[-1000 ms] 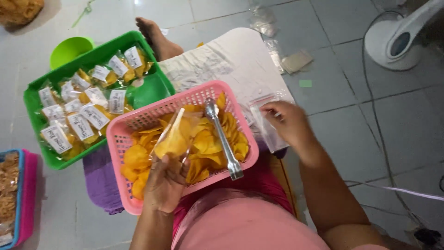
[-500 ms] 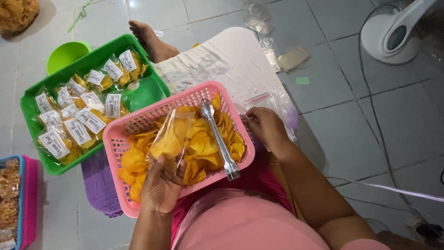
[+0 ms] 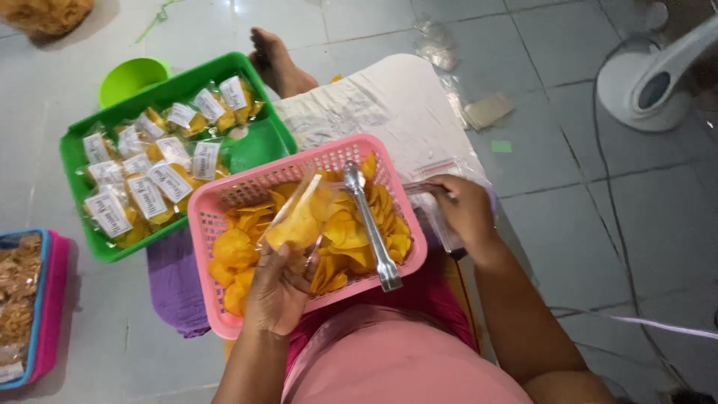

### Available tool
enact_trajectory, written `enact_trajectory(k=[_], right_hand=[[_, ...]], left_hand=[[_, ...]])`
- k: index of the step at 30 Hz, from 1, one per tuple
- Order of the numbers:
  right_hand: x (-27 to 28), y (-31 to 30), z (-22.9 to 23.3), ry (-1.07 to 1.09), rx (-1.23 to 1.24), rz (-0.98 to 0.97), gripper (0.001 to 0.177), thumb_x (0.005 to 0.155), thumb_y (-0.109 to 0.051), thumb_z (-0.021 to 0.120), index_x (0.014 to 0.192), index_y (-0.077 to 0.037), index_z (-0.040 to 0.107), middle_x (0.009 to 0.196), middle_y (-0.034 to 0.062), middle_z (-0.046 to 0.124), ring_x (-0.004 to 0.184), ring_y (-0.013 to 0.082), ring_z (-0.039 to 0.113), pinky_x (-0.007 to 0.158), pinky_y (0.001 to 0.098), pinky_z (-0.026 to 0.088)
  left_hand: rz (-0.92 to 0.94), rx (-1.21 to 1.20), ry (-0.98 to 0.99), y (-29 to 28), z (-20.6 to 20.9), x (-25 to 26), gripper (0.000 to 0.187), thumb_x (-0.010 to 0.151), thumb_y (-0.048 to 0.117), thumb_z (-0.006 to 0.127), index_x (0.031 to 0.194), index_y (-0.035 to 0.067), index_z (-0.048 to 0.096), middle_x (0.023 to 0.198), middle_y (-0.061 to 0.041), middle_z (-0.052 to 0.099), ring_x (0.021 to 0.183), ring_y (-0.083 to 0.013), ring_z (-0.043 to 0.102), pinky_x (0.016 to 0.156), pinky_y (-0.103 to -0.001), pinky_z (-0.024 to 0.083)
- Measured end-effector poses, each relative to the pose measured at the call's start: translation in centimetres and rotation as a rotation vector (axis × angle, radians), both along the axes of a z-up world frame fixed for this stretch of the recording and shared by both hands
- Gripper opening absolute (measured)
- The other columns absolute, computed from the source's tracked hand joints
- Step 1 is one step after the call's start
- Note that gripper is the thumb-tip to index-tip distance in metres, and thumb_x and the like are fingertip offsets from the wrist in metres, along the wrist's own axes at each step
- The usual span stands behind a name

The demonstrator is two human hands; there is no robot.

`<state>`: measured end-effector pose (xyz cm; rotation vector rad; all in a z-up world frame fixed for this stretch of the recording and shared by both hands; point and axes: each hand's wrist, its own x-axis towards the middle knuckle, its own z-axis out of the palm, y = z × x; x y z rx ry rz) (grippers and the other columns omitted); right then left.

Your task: Packaging yellow chips into small plastic bags using tongs and then inserting a product label.

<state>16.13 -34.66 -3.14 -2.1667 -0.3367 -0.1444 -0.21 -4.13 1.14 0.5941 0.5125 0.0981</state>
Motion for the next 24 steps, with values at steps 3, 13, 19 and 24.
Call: enact_trajectory(k=[3, 13, 19, 24], right_hand=[[-0.3, -0.7, 2.4, -0.160, 0.098, -0.086, 0.014, 0.102, -0.013, 0.070, 0.114, -0.008, 0.077, 0.111, 0.0043, 0.077, 0.089, 0.0139, 0.068, 0.077, 0.0266, 0.054], [-5.5, 1.6, 13.3, -0.047, 0.414, 0.047, 0.025, 0.102, -0.009, 0.066, 0.125, 0.001, 0.069, 0.110, 0.0164, 0.074, 0.082, 0.0171, 0.071, 0.069, 0.0210, 0.057], [-5.6, 3.2, 14.3, 0.044, 0.395, 0.265, 0.025, 0.098, -0.005, 0.065, 0.120, 0.004, 0.071, 0.115, 0.0198, 0.076, 0.099, 0.0193, 0.071, 0.078, 0.0236, 0.062], [-4.8, 4.0, 13.3, 0.382, 0.402, 0.293, 0.030, 0.092, -0.007, 0.071, 0.119, 0.004, 0.075, 0.103, 0.0149, 0.078, 0.078, 0.0182, 0.067, 0.066, 0.0271, 0.055]], left_hand=[[-0.019, 0.004, -0.123, -0.4, -0.7, 0.0, 0.034, 0.090, 0.007, 0.073, 0.116, 0.023, 0.058, 0.096, -0.002, 0.070, 0.096, -0.0193, 0.071, 0.085, -0.038, 0.061], [-0.093, 0.063, -0.079, -1.9, 4.0, -1.0, 0.055, 0.080, 0.003, 0.074, 0.133, 0.004, 0.057, 0.144, -0.018, 0.060, 0.123, -0.0386, 0.064, 0.108, -0.059, 0.055], [-0.115, 0.213, -0.163, -0.9, 4.8, -2.2, 0.059, 0.079, 0.010, 0.079, 0.134, 0.005, 0.060, 0.139, -0.022, 0.068, 0.121, -0.0332, 0.067, 0.100, -0.048, 0.060], [-0.162, 0.366, -0.135, 0.5, 5.9, -3.0, 0.056, 0.083, 0.010, 0.076, 0.136, 0.008, 0.058, 0.137, -0.015, 0.072, 0.121, -0.0264, 0.069, 0.098, -0.039, 0.058]])
